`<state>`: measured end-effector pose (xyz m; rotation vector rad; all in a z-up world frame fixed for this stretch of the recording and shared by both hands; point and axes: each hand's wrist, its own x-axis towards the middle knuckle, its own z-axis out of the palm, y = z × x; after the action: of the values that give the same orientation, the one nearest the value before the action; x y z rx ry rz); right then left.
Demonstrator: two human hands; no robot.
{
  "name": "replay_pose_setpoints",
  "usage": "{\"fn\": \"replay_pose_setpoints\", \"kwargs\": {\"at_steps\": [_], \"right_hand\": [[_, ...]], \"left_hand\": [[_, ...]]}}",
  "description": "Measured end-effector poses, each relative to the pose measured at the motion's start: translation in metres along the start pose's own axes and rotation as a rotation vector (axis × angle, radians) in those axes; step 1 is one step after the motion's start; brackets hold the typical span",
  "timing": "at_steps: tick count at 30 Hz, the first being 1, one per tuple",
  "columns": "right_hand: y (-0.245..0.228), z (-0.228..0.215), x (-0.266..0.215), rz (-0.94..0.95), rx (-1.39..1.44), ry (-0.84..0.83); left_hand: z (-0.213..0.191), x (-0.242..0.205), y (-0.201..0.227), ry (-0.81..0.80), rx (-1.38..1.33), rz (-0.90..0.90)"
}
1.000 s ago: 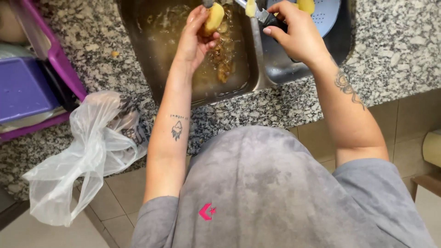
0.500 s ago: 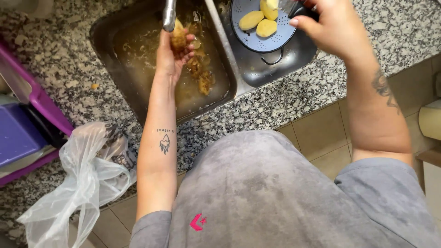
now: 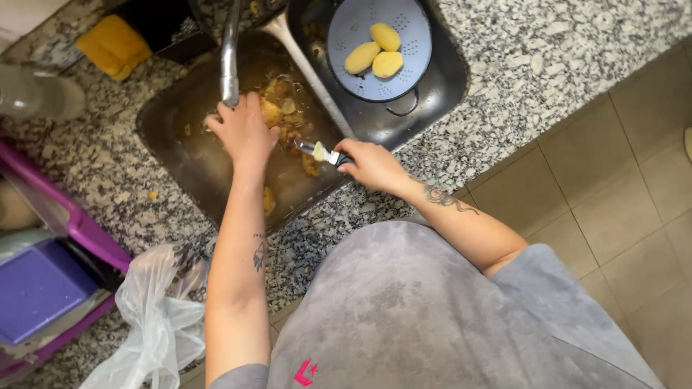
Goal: Peeling several potatoes over a sink using a manual peeler and placing them in a colander.
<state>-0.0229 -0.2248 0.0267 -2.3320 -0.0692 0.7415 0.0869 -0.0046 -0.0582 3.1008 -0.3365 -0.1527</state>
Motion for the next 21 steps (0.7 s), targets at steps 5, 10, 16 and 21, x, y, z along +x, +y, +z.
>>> {"fn": "replay_pose_setpoints", "kwargs": {"at_steps": [5, 10, 16, 21], "right_hand": [[0.001, 0.000, -0.003, 0.022, 0.024, -0.037], [-0.002, 0.001, 0.001, -0.009, 0.010, -0.069], [-0.011, 0.011, 0.000, -0.057, 0.002, -0.149], [-0.016, 0.017, 0.000, -0.086, -0.017, -0.160]], "left_hand": [[-0.011, 0.000, 0.001, 0.091, -0.159, 0.057], [-0.034, 0.003, 0.014, -0.238, -1.311, -0.469], [-0.048, 0.001, 0.028, -0.395, -1.894, -0.732], [-0.036, 0.005, 0.027, -0.232, -2.000, -0.621]]}}
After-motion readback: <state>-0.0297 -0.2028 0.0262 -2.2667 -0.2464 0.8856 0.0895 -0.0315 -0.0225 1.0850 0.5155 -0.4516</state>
